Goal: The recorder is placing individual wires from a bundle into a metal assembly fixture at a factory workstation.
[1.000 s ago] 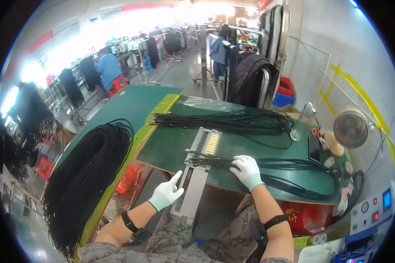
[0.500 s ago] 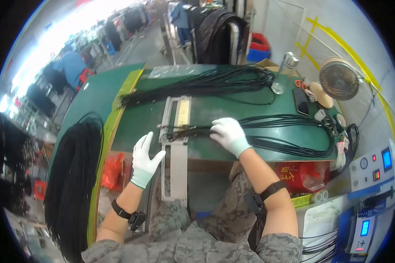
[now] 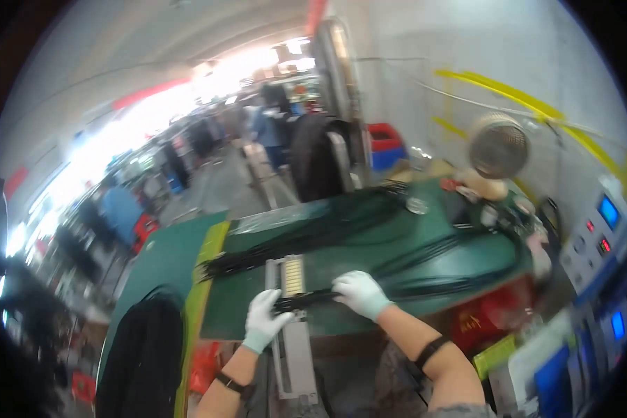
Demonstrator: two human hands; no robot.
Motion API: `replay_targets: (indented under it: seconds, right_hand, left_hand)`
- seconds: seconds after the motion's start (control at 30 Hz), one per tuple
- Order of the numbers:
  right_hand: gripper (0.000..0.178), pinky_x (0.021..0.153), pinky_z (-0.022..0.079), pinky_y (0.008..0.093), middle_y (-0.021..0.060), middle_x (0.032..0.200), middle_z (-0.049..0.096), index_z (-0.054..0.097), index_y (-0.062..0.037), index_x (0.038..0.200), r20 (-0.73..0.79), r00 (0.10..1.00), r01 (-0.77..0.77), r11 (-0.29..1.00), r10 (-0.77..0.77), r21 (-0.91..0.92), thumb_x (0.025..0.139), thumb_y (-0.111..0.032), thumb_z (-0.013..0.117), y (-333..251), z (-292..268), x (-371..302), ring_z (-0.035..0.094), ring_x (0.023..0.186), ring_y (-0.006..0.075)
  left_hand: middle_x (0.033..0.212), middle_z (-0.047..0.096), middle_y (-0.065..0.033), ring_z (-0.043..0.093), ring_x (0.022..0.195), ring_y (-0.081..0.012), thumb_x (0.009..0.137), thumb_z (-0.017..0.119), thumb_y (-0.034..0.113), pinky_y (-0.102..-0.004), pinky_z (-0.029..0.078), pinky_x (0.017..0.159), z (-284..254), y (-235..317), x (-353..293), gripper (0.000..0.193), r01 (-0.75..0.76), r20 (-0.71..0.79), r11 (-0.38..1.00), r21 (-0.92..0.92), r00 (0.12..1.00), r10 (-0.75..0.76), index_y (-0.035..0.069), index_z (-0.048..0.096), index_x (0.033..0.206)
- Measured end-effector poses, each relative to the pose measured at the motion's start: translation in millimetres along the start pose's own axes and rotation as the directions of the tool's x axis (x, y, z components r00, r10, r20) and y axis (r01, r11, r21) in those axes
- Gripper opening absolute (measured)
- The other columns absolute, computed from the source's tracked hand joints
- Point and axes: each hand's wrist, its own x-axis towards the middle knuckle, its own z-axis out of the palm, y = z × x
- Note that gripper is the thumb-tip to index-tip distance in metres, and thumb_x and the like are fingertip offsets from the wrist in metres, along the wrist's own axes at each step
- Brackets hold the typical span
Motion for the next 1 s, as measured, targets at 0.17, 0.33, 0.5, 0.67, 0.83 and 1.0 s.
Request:
replay_targets:
  seconds: [0.17,0.33,0.5,0.67,0.83,1.0]
  right_hand:
    - [0.019,0.088,0.047,0.0401,0.0070,0.102,0.067,0.066,-0.0096,0.086,-0.033,0.998,0.055,0.998,-0.055,0.025,0.073,-0.021,0.073,-6.5,6.6,16.7,0.061,0.100,0.0273]
    - [0.018,0.091,0.046,0.0402,0.0063,0.104,0.067,0.067,-0.0090,0.085,0.008,1.000,-0.004,1.000,0.004,0.031,0.073,-0.022,0.073,5.2,12.3,8.9,0.061,0.101,0.0272]
    - [0.019,0.091,0.045,0.0400,0.0066,0.105,0.067,0.068,-0.0096,0.085,-0.001,1.000,-0.006,1.000,0.006,0.026,0.074,-0.024,0.072,0.3,4.6,8.6,0.060,0.101,0.0270]
    - [0.020,0.092,0.045,0.0405,0.0065,0.106,0.067,0.069,-0.0107,0.088,0.014,1.000,0.006,1.000,-0.006,0.012,0.075,-0.026,0.071,3.1,7.1,10.3,0.060,0.102,0.0271]
    - [0.022,0.094,0.043,0.0410,0.0071,0.109,0.066,0.070,-0.0122,0.092,0.046,0.999,-0.009,1.000,0.008,0.011,0.077,-0.028,0.070,3.1,6.9,10.3,0.059,0.104,0.0277]
    - [0.024,0.095,0.041,0.0414,0.0084,0.111,0.064,0.071,-0.0146,0.095,0.002,0.999,0.044,0.999,-0.044,-0.011,0.078,-0.031,0.069,10.3,14.4,3.2,0.057,0.105,0.0279]
  left_hand:
    - [0.128,0.054,-0.0177,0.047,0.124,-0.0351,0.070,0.080,0.036,-0.0417,0.039,0.105,-10.9,-9.2,-1.5,0.065,0.022,-0.027,1.000,-0.007,0.999,-0.022,0.003,0.059,0.123]
    - [0.133,0.051,-0.0185,0.045,0.127,-0.0346,0.071,0.079,0.037,-0.0405,0.038,0.106,-17.4,-6.9,6.4,0.066,0.039,0.009,0.999,0.018,0.999,-0.040,0.003,0.058,0.124]
    - [0.139,0.046,-0.0174,0.038,0.134,-0.0328,0.076,0.074,0.045,-0.0388,0.036,0.108,0.4,-6.5,-4.8,0.075,0.080,0.031,0.994,-0.078,0.997,-0.077,0.007,0.049,0.135]
    - [0.143,0.041,-0.0196,0.035,0.136,-0.0343,0.080,0.071,0.046,-0.0392,0.033,0.110,-1.5,-15.2,0.7,0.082,0.097,0.086,0.994,-0.049,0.992,-0.092,0.008,0.036,0.145]
    - [0.145,0.039,-0.0206,0.034,0.137,-0.0352,0.083,0.067,0.044,-0.0396,0.033,0.110,3.3,-22.5,-0.5,0.081,0.064,0.079,0.997,-0.052,0.995,-0.060,0.009,0.032,0.147]
    - [0.144,0.040,-0.0203,0.035,0.135,-0.0360,0.084,0.066,0.041,-0.0401,0.033,0.110,9.0,-26.1,1.1,0.079,0.055,0.069,0.993,-0.108,0.996,-0.048,0.009,0.032,0.147]
